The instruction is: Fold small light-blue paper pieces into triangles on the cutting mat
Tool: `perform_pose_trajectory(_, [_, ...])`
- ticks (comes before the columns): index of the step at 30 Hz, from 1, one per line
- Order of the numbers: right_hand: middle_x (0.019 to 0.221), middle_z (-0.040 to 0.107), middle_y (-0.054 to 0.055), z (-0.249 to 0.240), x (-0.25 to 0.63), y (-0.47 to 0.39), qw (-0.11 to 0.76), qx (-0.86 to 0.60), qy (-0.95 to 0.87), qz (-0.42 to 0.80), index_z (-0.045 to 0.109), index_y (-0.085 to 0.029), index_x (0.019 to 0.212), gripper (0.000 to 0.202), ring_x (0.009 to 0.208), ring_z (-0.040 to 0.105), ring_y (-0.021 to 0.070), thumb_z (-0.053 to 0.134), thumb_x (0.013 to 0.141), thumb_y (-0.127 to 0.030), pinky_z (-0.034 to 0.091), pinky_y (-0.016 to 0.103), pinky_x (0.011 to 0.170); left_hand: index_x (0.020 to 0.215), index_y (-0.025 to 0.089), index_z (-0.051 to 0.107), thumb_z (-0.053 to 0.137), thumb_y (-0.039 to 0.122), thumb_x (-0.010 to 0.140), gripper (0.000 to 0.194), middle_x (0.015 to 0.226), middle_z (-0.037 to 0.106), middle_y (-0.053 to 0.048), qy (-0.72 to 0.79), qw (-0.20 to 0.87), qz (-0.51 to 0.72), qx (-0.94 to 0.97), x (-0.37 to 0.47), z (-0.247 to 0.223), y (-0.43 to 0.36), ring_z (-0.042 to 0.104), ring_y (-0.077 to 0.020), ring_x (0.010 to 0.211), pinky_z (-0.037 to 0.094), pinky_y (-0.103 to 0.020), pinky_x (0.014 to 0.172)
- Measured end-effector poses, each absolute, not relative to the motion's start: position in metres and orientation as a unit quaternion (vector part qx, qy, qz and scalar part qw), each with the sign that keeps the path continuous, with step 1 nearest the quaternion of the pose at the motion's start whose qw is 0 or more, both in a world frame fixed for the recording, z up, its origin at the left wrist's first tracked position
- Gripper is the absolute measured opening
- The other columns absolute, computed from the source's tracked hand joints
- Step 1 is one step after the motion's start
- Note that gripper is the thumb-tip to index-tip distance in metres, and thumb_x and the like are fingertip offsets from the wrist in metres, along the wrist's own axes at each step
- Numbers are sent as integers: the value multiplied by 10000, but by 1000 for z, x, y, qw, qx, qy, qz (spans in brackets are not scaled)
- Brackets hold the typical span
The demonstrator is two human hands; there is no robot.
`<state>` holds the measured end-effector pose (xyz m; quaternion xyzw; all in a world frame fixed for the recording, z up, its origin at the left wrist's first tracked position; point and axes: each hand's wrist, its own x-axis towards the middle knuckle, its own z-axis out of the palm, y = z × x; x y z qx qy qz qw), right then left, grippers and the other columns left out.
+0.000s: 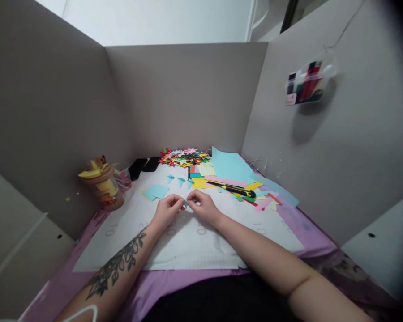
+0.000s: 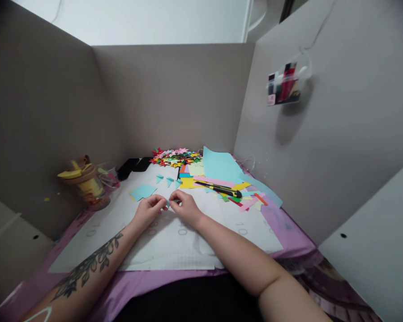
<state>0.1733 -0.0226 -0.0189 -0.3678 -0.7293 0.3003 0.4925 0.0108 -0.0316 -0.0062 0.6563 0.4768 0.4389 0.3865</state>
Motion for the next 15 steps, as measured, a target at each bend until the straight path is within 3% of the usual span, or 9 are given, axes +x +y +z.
perform_pose_trajectory(9, [741, 592, 0, -26, 168, -24, 502, -384, -694, 344, 579, -190, 812, 91, 679, 538, 131, 540, 767, -258, 413, 240, 625, 678, 168, 538, 496, 333, 766, 192, 567, 564, 24, 495, 298, 458, 675, 12, -12, -29, 493, -105, 503, 388, -211, 513])
perform_pose_trajectory(15, [642, 547, -18, -29, 164, -24, 487, -421, -691, 329, 578, -180, 725, 129, 597, 478, 115, 505, 780, -272, 374, 225, 569, 639, 178, 500, 490, 326, 770, 197, 535, 495, 43, 509, 235, 444, 699, 15, -16, -30, 467, -112, 540, 365, -221, 550])
